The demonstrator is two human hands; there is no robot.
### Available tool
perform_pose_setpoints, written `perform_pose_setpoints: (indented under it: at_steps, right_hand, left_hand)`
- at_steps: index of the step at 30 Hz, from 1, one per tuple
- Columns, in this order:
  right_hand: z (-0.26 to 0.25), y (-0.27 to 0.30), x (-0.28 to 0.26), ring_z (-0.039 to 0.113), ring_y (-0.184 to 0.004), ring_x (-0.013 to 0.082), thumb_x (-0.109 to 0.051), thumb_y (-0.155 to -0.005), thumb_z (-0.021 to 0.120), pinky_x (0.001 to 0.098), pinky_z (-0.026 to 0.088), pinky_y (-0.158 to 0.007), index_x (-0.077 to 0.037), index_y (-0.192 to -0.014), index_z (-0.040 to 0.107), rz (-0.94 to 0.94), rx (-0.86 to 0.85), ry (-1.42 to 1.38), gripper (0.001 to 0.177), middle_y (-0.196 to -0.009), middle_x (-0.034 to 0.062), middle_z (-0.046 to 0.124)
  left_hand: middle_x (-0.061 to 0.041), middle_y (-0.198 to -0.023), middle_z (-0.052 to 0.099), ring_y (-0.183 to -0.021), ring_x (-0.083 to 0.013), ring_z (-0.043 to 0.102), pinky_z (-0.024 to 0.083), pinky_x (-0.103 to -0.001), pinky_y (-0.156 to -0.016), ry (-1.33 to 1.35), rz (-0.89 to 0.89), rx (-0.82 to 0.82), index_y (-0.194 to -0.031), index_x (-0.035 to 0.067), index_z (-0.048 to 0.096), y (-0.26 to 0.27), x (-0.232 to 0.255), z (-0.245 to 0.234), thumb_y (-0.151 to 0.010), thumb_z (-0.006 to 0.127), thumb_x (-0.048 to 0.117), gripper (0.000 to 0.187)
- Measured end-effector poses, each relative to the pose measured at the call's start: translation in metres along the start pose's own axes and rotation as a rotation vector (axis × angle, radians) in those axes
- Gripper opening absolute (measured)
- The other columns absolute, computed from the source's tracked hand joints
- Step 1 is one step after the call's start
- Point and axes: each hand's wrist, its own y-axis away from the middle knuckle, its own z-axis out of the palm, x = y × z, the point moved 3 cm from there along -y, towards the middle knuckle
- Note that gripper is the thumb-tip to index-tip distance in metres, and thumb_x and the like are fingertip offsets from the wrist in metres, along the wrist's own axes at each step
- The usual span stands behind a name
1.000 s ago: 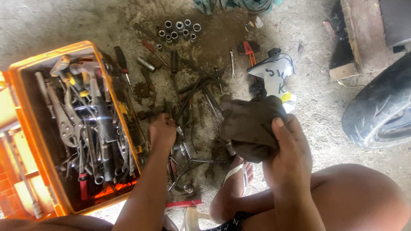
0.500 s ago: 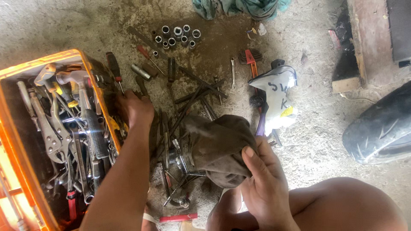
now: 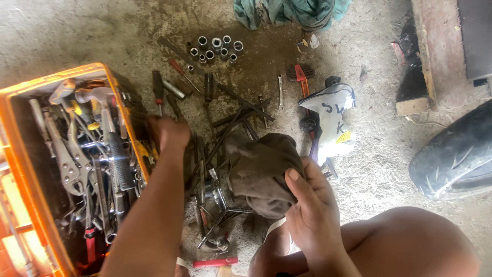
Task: The person sits on the floor and wipes various metal tools with a rag. They pick up items like wrenches, sockets, and screwdrivers from the floor and an orange toolbox, clean them, and place them back into the toolbox.
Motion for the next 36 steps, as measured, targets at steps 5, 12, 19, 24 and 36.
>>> perform_pose_setpoints:
  at_steps: [5,12,19,24,36]
  right_hand:
    - [0.003,-0.002,0.003,0.070,-0.099,0.0233,-0.015,-0.107,0.058,0.0385,0.057,-0.086,-0.001,-0.114,0.055,-0.010,-0.049,0.030,0.016,-0.108,0.0164,0.067]
    - [0.021,0.011,0.004,0.070,-0.091,0.0204,-0.020,-0.099,0.059,0.0357,0.061,-0.079,-0.004,-0.108,0.055,0.019,0.019,0.185,0.019,-0.100,0.0124,0.068]
    - [0.034,0.032,0.008,0.066,-0.092,0.0152,-0.029,-0.110,0.048,0.0297,0.054,-0.085,-0.001,-0.111,0.063,-0.327,-0.126,0.546,0.032,-0.100,0.0096,0.071]
    - [0.047,0.042,0.031,0.061,-0.088,0.0130,-0.024,-0.109,0.055,0.0287,0.051,-0.080,0.003,-0.122,0.064,-0.270,-0.215,0.344,0.031,-0.100,0.0074,0.068]
    - [0.044,0.066,0.029,0.064,-0.094,0.0119,-0.001,-0.099,0.063,0.0279,0.055,-0.086,0.001,-0.134,0.061,-0.309,-0.277,0.455,0.036,-0.109,0.0066,0.069]
  left_hand:
    - [-0.029,-0.125,0.064,-0.100,-0.0337,0.069,0.061,-0.042,-0.083,0.160,0.034,-0.069,-0.150,-0.003,0.042,0.050,-0.014,0.006,-0.103,0.054,0.022,0.055]
    - [-0.026,-0.123,0.055,-0.097,-0.0351,0.065,0.058,-0.044,-0.083,0.159,0.845,0.486,-0.109,-0.004,0.070,0.144,-0.029,0.001,-0.085,0.075,0.015,0.031]
    - [-0.024,-0.119,0.065,-0.104,-0.0376,0.069,0.057,-0.043,-0.090,0.441,1.061,0.353,-0.117,-0.006,0.070,0.252,-0.045,-0.033,-0.091,0.059,-0.004,0.028]
    - [-0.028,-0.126,0.062,-0.107,-0.0399,0.068,0.058,-0.043,-0.090,0.508,1.220,0.208,-0.115,-0.007,0.068,0.326,-0.066,-0.058,-0.083,0.059,-0.006,0.032]
    - [-0.012,-0.093,0.073,-0.077,-0.0214,0.069,0.058,-0.036,-0.067,0.710,0.965,0.000,-0.099,0.001,0.071,0.328,-0.082,-0.084,-0.087,0.056,0.005,0.020]
